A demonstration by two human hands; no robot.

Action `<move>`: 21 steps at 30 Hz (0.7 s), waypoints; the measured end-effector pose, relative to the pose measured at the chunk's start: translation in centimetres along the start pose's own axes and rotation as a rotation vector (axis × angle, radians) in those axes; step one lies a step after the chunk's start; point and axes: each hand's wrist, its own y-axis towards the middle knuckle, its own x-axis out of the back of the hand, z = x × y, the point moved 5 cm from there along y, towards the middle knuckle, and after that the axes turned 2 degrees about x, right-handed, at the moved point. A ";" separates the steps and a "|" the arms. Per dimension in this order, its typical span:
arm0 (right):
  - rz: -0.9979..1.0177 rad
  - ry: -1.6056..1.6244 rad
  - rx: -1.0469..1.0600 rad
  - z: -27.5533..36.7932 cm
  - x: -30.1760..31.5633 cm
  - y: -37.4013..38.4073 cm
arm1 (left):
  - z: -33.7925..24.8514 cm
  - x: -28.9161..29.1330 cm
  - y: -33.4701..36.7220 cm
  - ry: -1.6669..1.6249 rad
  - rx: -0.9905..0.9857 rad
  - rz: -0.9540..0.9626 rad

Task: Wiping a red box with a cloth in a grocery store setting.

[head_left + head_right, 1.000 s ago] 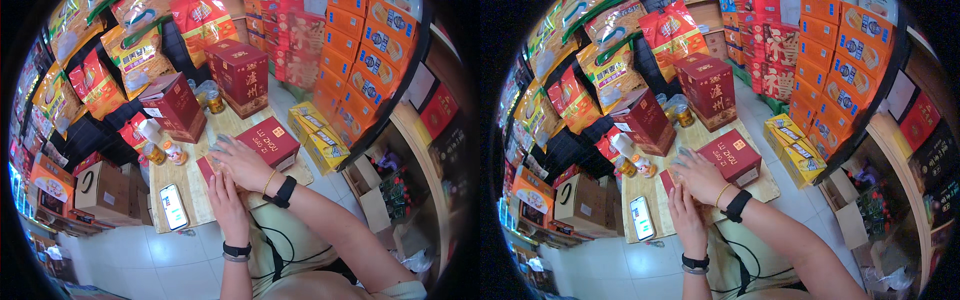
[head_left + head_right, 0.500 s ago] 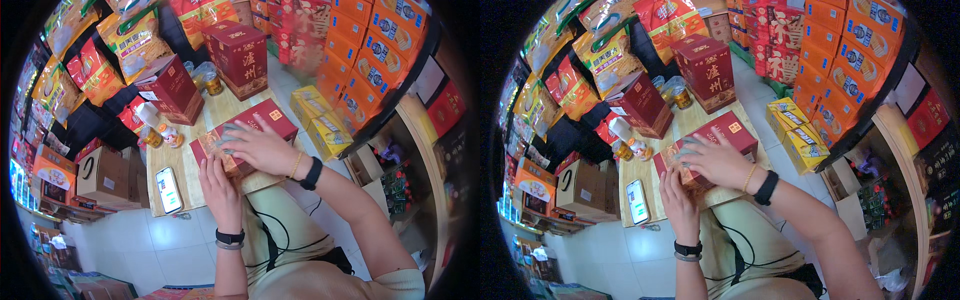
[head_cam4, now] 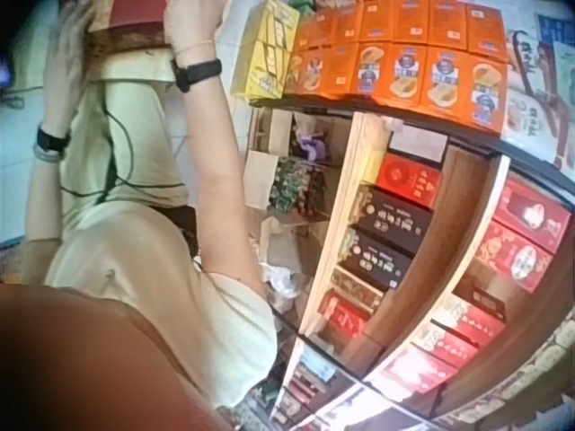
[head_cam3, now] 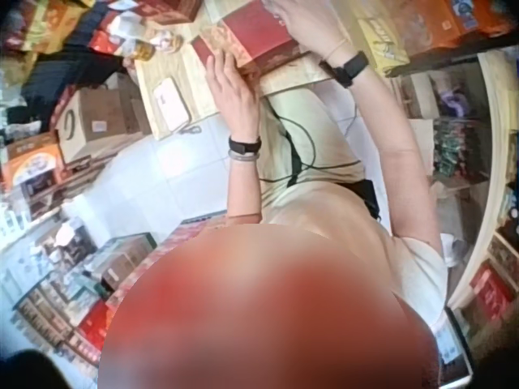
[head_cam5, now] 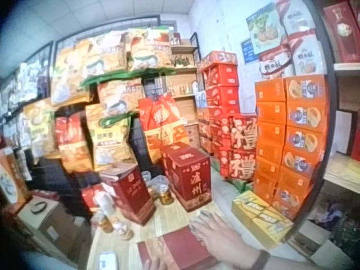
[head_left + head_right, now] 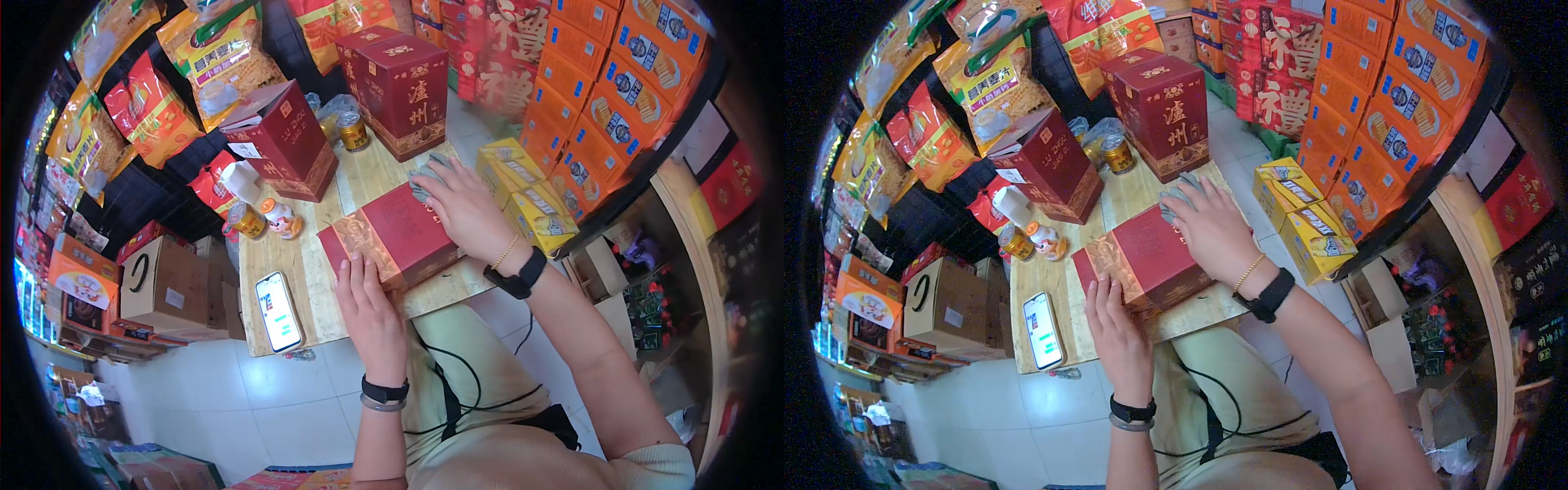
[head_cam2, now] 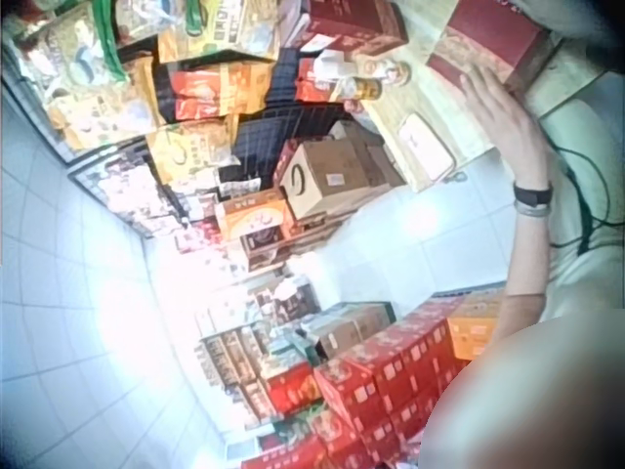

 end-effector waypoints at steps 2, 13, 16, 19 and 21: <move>-0.028 -0.032 0.000 0.9 -0.9 0.8 | 0.1 -0.1 -0.1 0.010 -0.001 0.004; 0.157 0.121 0.264 8.9 -6.3 3.7 | 0.1 0.0 0.1 -0.005 -0.024 -0.030; 0.204 0.226 0.357 9.8 -6.5 3.9 | 0.4 0.0 0.0 -0.012 -0.039 -0.047; 0.298 0.281 0.424 9.2 -6.0 3.5 | 0.0 0.4 0.1 0.023 -0.052 -0.044; 0.290 0.312 0.434 8.5 -5.6 3.1 | 0.0 0.1 0.1 0.021 -0.046 -0.039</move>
